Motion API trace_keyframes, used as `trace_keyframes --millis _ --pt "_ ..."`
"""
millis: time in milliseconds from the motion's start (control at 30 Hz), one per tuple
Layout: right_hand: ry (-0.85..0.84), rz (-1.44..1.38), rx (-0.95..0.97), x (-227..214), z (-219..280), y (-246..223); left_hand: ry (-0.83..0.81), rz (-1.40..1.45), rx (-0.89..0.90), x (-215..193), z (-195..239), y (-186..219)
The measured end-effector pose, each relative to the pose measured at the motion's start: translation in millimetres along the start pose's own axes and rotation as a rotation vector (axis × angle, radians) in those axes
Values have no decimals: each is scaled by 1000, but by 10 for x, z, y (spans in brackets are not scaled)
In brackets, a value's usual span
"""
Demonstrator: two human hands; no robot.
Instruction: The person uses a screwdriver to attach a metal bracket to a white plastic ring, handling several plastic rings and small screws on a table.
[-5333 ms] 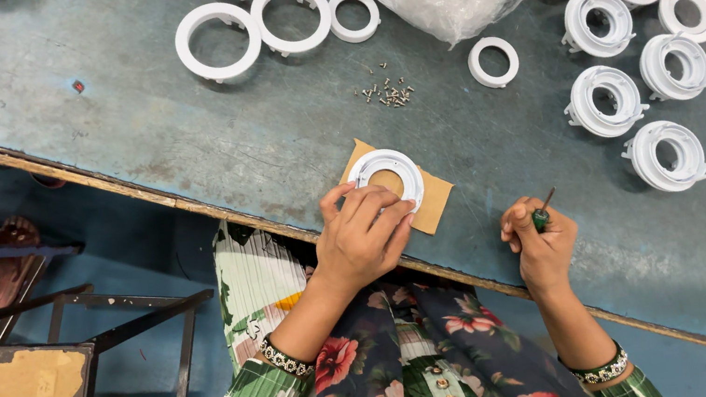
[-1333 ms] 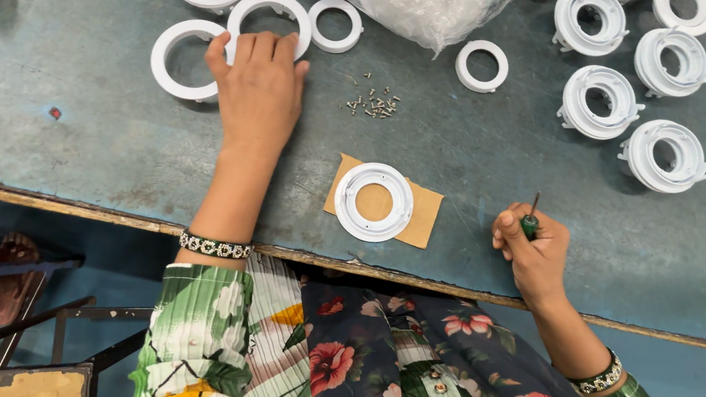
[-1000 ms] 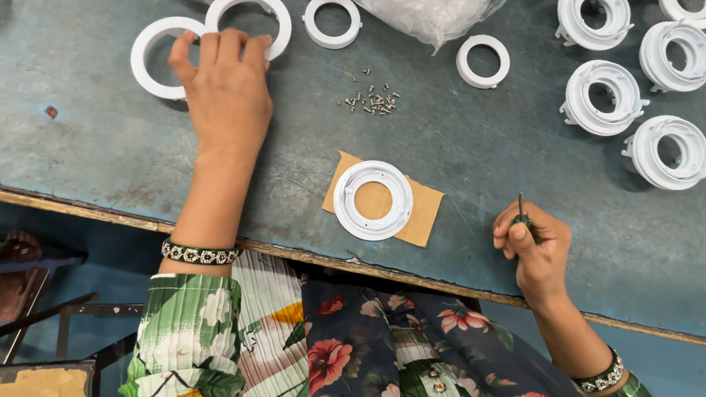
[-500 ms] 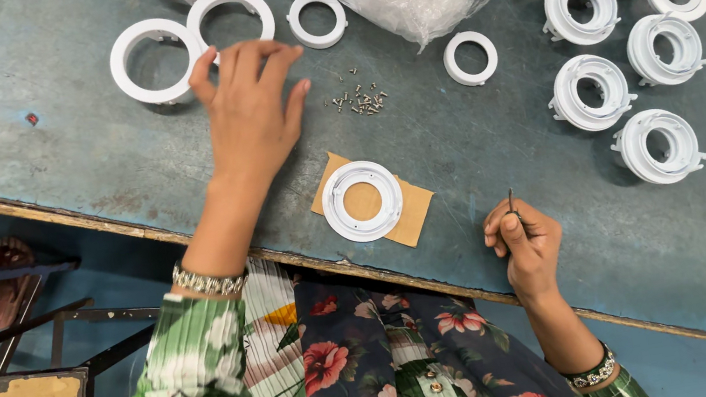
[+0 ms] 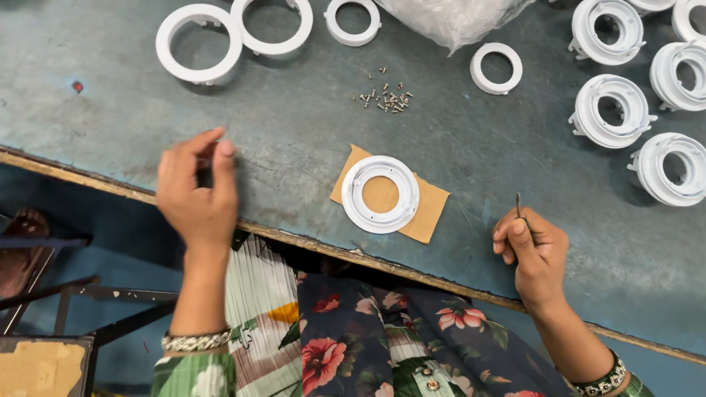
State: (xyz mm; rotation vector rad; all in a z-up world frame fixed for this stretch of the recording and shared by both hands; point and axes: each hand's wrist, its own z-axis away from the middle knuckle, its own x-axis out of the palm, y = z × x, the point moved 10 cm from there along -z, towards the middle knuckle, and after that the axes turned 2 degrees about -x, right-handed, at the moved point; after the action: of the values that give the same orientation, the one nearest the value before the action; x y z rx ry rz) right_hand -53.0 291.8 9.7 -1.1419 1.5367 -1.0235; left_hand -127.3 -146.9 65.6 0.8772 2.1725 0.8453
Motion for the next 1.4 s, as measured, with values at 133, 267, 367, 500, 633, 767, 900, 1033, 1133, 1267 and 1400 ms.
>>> trace_keyframes --millis 133,267,367,500,633,767,900,1033,1133,1267,1400 --pt "10 -35 -13 -14 -2 -5 -1 -76 95 35 2 94" --pt "24 -33 -15 -35 13 12 5 -85 101 30 14 115" --pt "13 -22 -30 -25 9 10 8 -96 109 26 13 134" --pt "16 -38 -28 -34 27 18 15 -87 110 24 14 137" --pt "18 -30 -25 -53 32 37 7 -117 111 33 3 127" --pt "13 -10 -9 -46 26 51 6 -118 112 19 9 142" --pt "49 4 -3 -56 17 17 15 -141 128 3 1 192" --pt "69 23 0 -75 7 23 19 -123 124 -20 3 147" --pt "94 15 8 -78 -9 43 39 -114 143 -53 14 162" --pt "110 13 -10 -103 -4 41 43 -111 126 -57 32 129" --pt "130 2 -14 -86 -34 34 82 -129 170 -97 35 169"
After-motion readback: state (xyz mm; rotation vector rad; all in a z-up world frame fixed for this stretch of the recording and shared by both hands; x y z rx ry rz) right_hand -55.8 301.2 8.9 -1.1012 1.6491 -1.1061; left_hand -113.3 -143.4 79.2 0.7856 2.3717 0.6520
